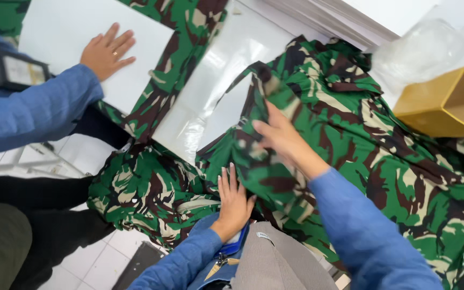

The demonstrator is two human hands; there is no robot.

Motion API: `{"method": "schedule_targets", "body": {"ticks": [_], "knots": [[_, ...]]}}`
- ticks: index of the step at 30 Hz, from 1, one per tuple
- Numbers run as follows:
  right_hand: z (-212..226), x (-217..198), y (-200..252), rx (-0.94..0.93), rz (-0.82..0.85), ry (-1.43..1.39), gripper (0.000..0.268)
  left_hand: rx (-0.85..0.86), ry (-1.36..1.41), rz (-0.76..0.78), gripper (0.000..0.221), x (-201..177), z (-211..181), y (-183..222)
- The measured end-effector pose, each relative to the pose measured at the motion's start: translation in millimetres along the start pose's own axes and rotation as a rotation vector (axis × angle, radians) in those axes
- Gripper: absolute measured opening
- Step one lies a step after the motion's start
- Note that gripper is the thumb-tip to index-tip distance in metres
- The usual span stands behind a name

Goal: The person folds camouflage garments on a table using a white rectangular board. They place the board on the back of each garment, fold the sleeves and sides over the board, then slide the board out.

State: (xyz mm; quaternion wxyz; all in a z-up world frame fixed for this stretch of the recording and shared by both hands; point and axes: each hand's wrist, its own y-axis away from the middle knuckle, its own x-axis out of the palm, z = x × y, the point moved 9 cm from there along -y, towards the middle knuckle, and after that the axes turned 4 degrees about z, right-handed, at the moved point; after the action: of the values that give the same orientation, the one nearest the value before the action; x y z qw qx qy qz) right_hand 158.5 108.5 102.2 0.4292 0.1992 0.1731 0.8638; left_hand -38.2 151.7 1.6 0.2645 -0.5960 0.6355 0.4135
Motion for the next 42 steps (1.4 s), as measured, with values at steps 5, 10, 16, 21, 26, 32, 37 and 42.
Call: {"method": "schedule_targets", "body": {"ticks": [5,10,16,21,26,32,37,42], "knots": [[-53.6,15.0,-78.2,0.034,0.119,-0.076,0.073,0.082,-0.038,-0.055,0.07,12.6,8.1,13.7],[-50.4,-167.5,-61.1,-0.207,-0.487,1.325,0.042,0.089,-0.014,-0.105,0.067,21.2,25.2,14.8],[13.3,-83.9,5.0,0.114,-0.072,0.774,0.021,0.057,0.031,-0.186,0.054,-3.6,29.1,1.5],[-73.7,-178.3,120.3,0.048,-0.403,0.058,0.015,0.082,0.376,-0.421,0.032,-39.8,50.9,-57.1],[-193.9,-250.0,137.5,0.152,-0.543,0.383,0.045,0.004,0.235,-0.213,0.055,-39.9,21.9,-136.1],[-156.5,-308.9,4.7,-0.162,-0.596,0.425,0.032,-0.129,0.335,-0.011,0.049,-68.7,-1.8,-193.0],[-136.2,-306.4,-32.1,-0.209,-0.551,0.393,0.017,-0.102,0.299,-0.06,0.039,-53.7,13.0,-204.2],[-132.7,-310.2,-37.9,-0.163,-0.713,0.613,0.025,-0.268,0.564,-0.304,0.027,-51.5,46.6,-205.0]]}}
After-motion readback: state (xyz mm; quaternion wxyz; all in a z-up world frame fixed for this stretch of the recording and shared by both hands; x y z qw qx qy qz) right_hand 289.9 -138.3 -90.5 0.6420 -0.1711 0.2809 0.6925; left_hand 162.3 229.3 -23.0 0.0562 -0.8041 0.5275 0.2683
